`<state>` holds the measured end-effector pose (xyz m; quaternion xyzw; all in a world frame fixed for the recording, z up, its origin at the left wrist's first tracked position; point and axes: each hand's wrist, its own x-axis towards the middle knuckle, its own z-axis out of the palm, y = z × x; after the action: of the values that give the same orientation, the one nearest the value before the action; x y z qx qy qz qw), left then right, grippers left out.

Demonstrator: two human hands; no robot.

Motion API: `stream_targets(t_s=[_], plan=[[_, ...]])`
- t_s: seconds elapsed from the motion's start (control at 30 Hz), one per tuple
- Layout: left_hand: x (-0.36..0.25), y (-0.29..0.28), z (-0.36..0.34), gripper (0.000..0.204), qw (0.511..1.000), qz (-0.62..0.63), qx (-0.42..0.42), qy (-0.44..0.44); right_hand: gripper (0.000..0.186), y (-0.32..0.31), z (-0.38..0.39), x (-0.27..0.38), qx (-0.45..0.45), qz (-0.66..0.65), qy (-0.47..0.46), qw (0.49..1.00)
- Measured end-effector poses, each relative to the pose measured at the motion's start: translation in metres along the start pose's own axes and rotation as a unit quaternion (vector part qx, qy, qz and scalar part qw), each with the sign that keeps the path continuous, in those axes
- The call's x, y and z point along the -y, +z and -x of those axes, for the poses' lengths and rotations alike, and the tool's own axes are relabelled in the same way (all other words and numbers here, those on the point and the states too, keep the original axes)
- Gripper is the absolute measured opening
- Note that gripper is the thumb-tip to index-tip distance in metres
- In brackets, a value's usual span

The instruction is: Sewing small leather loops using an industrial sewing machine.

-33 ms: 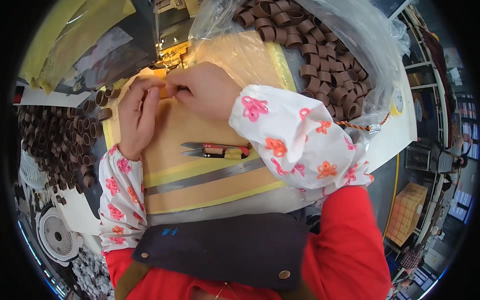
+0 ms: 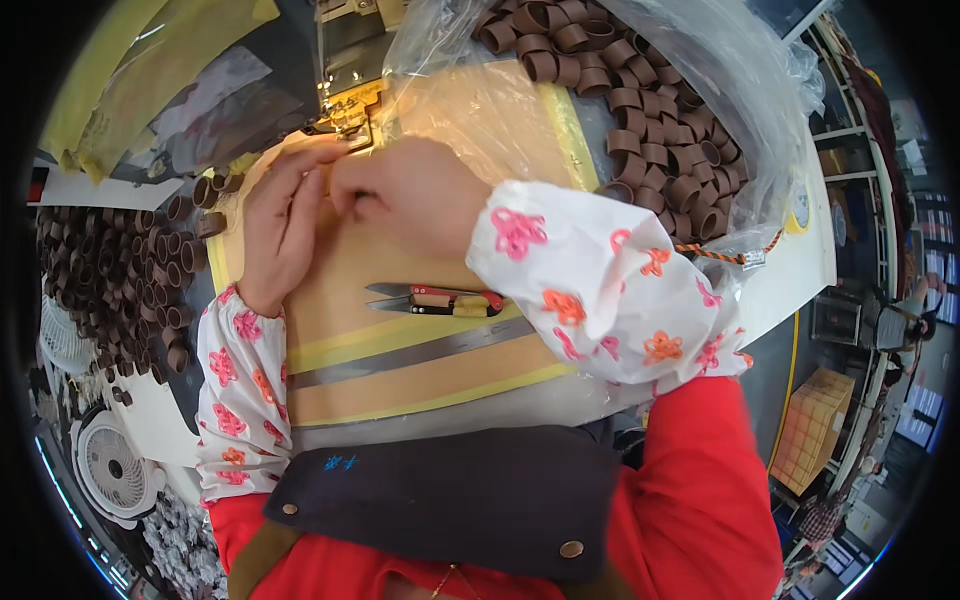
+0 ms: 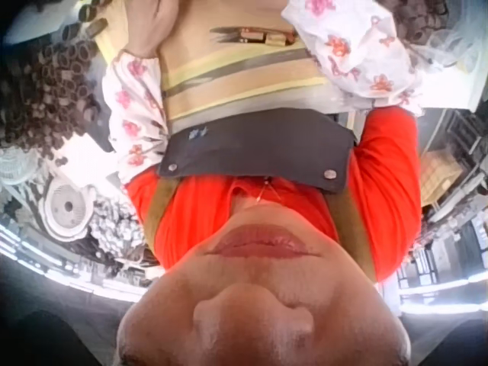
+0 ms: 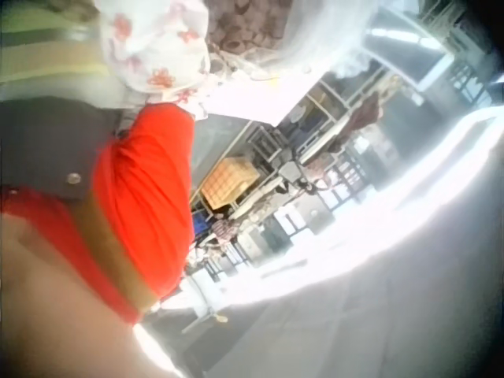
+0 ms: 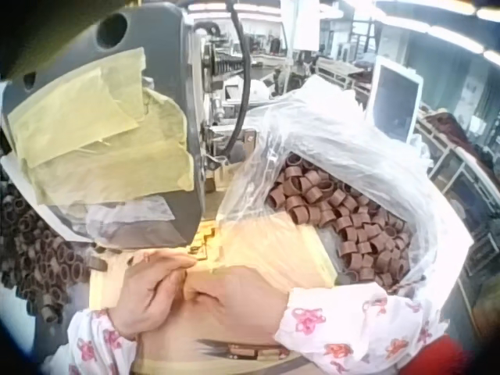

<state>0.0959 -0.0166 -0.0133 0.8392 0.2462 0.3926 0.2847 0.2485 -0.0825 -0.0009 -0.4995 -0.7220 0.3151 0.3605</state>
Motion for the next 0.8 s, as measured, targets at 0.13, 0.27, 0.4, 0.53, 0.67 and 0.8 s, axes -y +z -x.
stream_targets(t_s=[0.13,0.27,0.4,0.53,0.67,0.8], plan=[[0.005,-0.013,-0.007,0.019,0.975,-0.155,0.132,0.092,0.011,0.002,0.012,0.007,0.009,0.071,-0.072,0.995],[0.009,-0.011,0.000,0.016,0.979,-0.191,0.071,-0.016,0.015,-0.015,-0.006,-0.011,-0.017,0.031,0.027,0.999],[0.007,-0.014,-0.002,0.016,0.985,-0.112,0.080,-0.100,0.010,-0.011,-0.013,-0.026,-0.086,0.060,-0.031,0.994],[0.004,-0.009,-0.007,0.020,0.977,-0.112,0.071,-0.166,0.010,-0.010,-0.014,-0.030,-0.142,0.061,-0.043,0.987],[0.009,-0.003,-0.014,0.020,0.976,-0.092,0.031,-0.196,0.012,-0.013,-0.019,-0.030,-0.157,0.118,-0.023,0.980],[0.014,0.001,-0.013,0.020,0.982,-0.105,0.011,-0.159,0.006,-0.010,-0.022,-0.028,-0.180,0.113,-0.023,0.977]])
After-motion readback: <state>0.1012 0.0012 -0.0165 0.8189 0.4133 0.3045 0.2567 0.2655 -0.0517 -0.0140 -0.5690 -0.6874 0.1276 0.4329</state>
